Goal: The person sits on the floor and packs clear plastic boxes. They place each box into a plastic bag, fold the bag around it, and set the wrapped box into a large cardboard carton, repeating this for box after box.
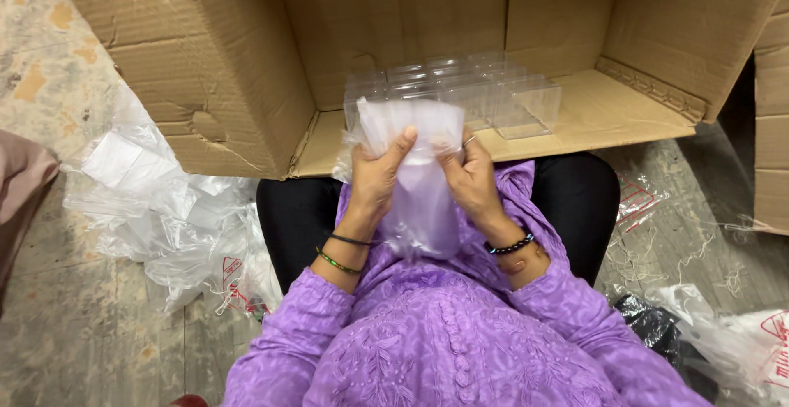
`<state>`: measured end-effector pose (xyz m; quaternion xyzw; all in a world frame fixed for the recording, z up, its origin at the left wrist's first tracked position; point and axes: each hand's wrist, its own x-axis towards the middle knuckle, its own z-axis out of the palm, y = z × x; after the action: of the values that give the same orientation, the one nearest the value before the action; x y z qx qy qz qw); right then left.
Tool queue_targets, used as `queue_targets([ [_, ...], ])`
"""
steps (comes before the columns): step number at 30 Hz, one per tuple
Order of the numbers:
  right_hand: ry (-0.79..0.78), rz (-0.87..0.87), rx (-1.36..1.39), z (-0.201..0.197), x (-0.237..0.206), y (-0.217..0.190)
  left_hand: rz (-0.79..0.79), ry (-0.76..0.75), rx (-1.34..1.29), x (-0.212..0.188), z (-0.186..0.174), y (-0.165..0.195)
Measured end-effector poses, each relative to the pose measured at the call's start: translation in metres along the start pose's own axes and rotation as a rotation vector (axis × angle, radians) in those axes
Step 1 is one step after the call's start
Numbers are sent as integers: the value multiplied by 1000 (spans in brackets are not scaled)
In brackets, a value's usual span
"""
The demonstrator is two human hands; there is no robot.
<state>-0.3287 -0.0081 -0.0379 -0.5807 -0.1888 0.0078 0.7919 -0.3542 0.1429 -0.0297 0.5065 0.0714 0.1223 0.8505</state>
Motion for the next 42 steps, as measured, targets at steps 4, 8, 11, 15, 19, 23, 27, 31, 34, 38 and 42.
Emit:
queue_targets([
  [4, -29, -182, -55, -8, 13, -22, 17, -26, 127, -8, -4, 2],
  [8, 70, -28, -130, -16, 11, -18, -13, -43, 148, -16, -5, 4],
  [11, 92, 50, -62, -19, -4, -5, -16, -114, 120, -22, -10, 1],
  [15, 74, 48, 27, -20, -21, 7, -4, -106, 90, -23, -19, -9],
  [19, 134, 94, -91, -21, -25, 9, -14, -117, 93, -21, -21, -18],
  [23, 60, 71, -136, -21, -27, 8, -93, -139, 85, -24, -18, -15],
  [27, 54, 60, -125, -19, -28, 6, -143, -234, -11, -27, -19, -8],
  [31, 17, 29, -50, -16, -27, 4, -58, -175, 136, -23, -14, -18],
  [34, 18, 209, 324, -22, -25, 8, -118, -147, 147, -17, -2, -28],
  [38, -12, 518, 636, -62, -21, 8, -567, -290, -141, -9, -9, -17],
  [42, -156, 535, 422, -140, -18, -12, -736, -852, -533, 13, -35, -7],
])
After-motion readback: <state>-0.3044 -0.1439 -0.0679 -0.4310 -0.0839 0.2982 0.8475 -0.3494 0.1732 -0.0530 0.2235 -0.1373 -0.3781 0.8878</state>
